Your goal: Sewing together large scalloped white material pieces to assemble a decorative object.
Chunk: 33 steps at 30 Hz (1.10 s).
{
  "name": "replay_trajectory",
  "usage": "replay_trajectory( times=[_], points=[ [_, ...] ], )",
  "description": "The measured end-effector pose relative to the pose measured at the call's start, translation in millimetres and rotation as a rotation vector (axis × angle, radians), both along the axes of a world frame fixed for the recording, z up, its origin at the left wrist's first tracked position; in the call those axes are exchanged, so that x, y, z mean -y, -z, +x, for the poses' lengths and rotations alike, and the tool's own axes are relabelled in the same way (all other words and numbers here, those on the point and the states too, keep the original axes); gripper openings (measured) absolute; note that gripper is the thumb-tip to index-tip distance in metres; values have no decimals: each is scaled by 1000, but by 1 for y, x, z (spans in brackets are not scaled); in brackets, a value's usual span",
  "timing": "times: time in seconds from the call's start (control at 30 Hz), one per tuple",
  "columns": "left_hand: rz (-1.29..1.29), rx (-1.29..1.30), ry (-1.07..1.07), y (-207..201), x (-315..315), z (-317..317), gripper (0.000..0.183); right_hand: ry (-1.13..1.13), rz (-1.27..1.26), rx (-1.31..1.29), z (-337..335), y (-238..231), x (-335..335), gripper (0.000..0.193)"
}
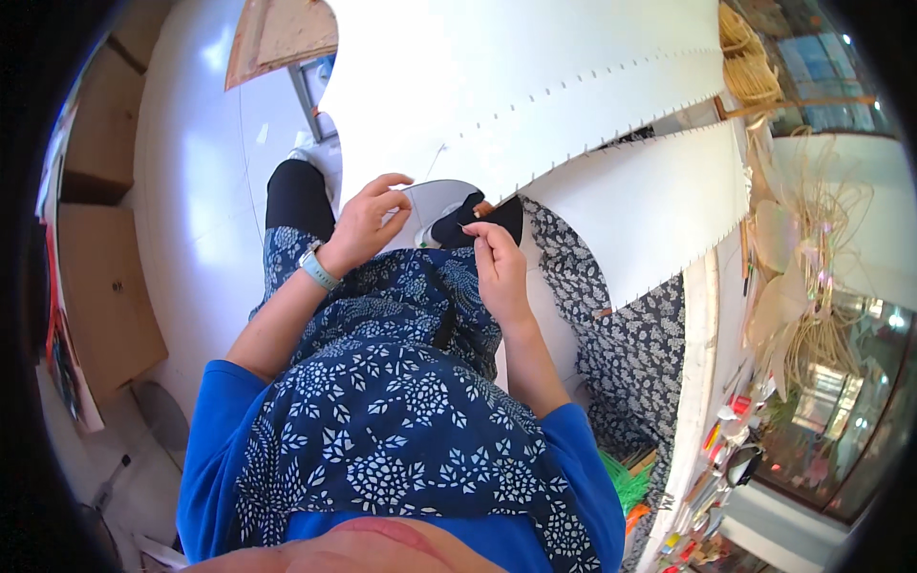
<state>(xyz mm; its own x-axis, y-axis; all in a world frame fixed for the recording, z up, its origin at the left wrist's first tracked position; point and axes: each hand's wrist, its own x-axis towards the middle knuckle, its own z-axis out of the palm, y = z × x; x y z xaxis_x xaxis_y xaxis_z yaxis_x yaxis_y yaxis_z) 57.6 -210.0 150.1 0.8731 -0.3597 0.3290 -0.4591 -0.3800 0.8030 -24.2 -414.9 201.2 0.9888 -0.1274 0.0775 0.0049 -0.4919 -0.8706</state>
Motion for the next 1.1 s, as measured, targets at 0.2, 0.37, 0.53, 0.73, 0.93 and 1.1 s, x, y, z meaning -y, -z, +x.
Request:
replay_trajectory(
  times=[0.2,0.37,0.53,0.73,0.93,1.1],
  points=[
    [-283,-356,281,-9,5,-3,8,-265,-540,116,43,-20,-5,9],
    [-386,-291,167,12,4,-16,10,-275,-811,152,58,-45,-10,3],
    [-604,-377,134,22,9,-27,17,-519,-796,123,59,-45,-22,3],
    [-435,-300,128,25,11,-34,20,-619,-690,129,59,-31,-46,5],
    [-474,-348,72,22,2,-26,12,-340,-252,-26,68,-42,-45,25],
    [-767,-640,102,14,-7,-24,16,-472,-455,280,101,-6,-22,25]
  ],
)
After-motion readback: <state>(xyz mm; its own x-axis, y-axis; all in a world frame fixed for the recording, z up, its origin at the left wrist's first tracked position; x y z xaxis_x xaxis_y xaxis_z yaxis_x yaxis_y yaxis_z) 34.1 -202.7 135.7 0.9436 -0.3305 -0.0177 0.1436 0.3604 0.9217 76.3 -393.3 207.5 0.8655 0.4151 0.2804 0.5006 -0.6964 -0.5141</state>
